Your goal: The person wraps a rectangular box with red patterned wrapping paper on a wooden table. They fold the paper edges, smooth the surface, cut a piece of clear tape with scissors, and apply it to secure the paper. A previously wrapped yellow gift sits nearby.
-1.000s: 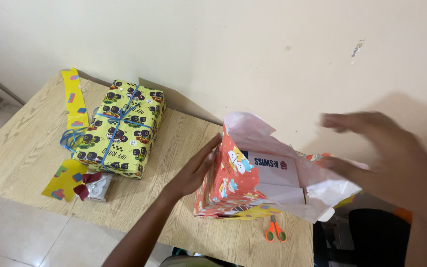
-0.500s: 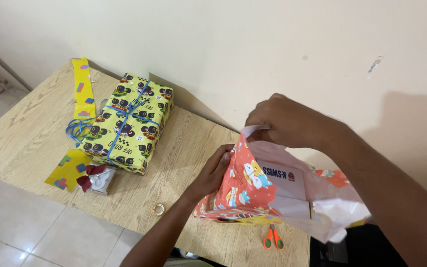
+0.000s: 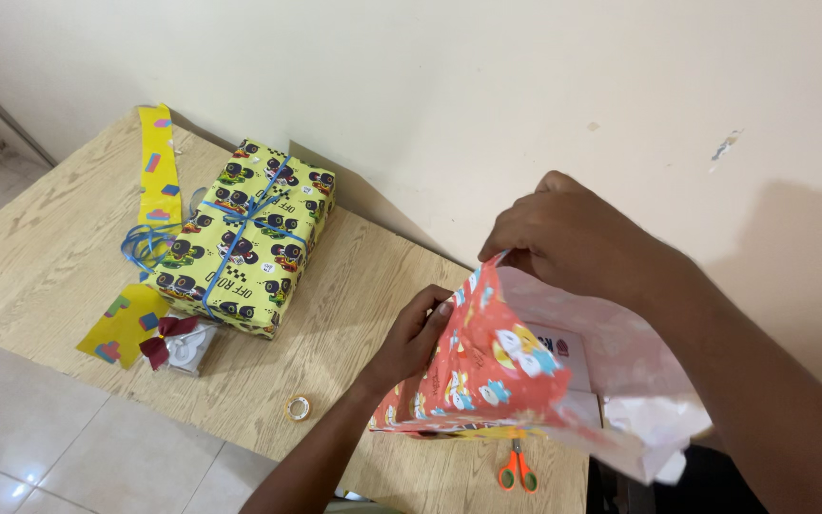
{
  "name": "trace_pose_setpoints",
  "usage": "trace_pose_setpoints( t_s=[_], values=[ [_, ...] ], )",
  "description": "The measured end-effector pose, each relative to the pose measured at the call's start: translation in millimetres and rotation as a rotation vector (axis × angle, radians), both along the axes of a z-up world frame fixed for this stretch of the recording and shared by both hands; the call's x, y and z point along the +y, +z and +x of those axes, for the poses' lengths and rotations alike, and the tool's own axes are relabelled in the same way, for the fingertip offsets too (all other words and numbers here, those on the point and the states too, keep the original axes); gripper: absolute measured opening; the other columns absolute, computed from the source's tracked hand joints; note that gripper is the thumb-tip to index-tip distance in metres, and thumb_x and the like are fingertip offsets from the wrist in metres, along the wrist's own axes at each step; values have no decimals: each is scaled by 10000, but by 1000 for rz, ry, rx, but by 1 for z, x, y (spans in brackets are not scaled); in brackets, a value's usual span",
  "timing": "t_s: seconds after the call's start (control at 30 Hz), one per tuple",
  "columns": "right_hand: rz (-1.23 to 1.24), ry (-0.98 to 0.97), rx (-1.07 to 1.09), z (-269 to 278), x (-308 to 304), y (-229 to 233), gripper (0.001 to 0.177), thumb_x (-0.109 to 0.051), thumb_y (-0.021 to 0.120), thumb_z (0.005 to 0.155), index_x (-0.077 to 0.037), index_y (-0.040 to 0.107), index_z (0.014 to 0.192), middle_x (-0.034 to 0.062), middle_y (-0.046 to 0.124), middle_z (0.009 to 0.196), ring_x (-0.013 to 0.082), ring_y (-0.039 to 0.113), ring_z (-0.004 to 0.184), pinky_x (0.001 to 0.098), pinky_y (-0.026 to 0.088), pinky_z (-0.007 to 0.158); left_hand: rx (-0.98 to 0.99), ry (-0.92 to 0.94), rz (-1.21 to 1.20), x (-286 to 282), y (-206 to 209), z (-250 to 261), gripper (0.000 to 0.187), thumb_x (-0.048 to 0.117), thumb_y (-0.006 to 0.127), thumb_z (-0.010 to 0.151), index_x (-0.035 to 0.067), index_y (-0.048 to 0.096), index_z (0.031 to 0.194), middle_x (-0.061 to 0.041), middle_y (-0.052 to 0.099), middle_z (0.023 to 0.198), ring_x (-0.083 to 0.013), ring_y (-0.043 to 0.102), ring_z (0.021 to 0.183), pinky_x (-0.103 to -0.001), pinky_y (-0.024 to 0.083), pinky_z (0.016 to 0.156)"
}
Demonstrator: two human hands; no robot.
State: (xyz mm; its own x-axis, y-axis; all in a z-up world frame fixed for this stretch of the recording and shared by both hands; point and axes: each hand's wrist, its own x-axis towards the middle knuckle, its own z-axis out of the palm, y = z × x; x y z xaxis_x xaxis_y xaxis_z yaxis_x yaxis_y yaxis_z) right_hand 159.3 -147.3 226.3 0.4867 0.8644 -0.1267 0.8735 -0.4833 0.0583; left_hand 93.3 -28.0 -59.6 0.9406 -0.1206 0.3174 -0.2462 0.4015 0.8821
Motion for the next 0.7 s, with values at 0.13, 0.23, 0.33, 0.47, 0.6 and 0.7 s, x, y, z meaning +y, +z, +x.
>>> trace_pose_setpoints(
  t_s=[0.13, 0.23, 0.33, 0.47, 0.6, 0.7],
  values=[
    [9, -32, 9, 0, -7, 6, 122, -158, 728, 802, -209, 810, 878, -98, 766, 871, 105, 662, 831, 350, 399, 866, 221, -101, -12, 5, 4, 6, 265, 258, 463, 1095, 49, 618, 1148, 10, 624, 895, -64, 498, 734, -256, 447, 674],
    [-57, -3, -26, 1, -13, 8, 213, -133, 713, 794, -231, 812, 956, -113, 764, 906, 91, 653, 844, 357, 390, 842, 140, -41, -106, -1, -2, 16, 277, 266, 478, 1106, 30, 622, 1081, 29, 645, 937, -20, 551, 864, -223, 503, 800],
    [-69, -36, -54, 2, -18, 5, 247, -115, 700, 812, -257, 819, 975, -124, 767, 914, 84, 647, 815, 364, 380, 857, 141, -12, -115, -6, -14, 19, 285, 275, 493, 1120, 27, 609, 1040, 26, 628, 913, -26, 534, 840, -228, 495, 774],
    [-53, -56, -72, 2, -14, 5, 265, -116, 712, 791, -263, 825, 981, -107, 766, 889, 88, 658, 827, 384, 368, 910, 167, -15, -119, -6, -22, 22, 300, 289, 484, 1142, 32, 588, 1028, 22, 590, 878, -35, 492, 795, -238, 466, 720],
    [-95, -230, -56, -3, -5, 7, 230, -177, 689, 878, -281, 802, 1050, -90, 791, 916, 133, 658, 756, 349, 393, 965, 156, -20, -76, -1, -13, 25, 300, 281, 485, 1122, 21, 629, 1075, 26, 623, 897, -29, 513, 798, -229, 478, 716],
    [4, -282, 19, -10, -10, 17, 357, -253, 725, 887, -224, 695, 1241, -51, 797, 990, 154, 669, 669, 372, 416, 992, 161, -107, -90, 11, -5, 29, 316, 269, 474, 1100, 27, 641, 1217, 31, 668, 979, -8, 565, 877, -192, 493, 782]
  ],
)
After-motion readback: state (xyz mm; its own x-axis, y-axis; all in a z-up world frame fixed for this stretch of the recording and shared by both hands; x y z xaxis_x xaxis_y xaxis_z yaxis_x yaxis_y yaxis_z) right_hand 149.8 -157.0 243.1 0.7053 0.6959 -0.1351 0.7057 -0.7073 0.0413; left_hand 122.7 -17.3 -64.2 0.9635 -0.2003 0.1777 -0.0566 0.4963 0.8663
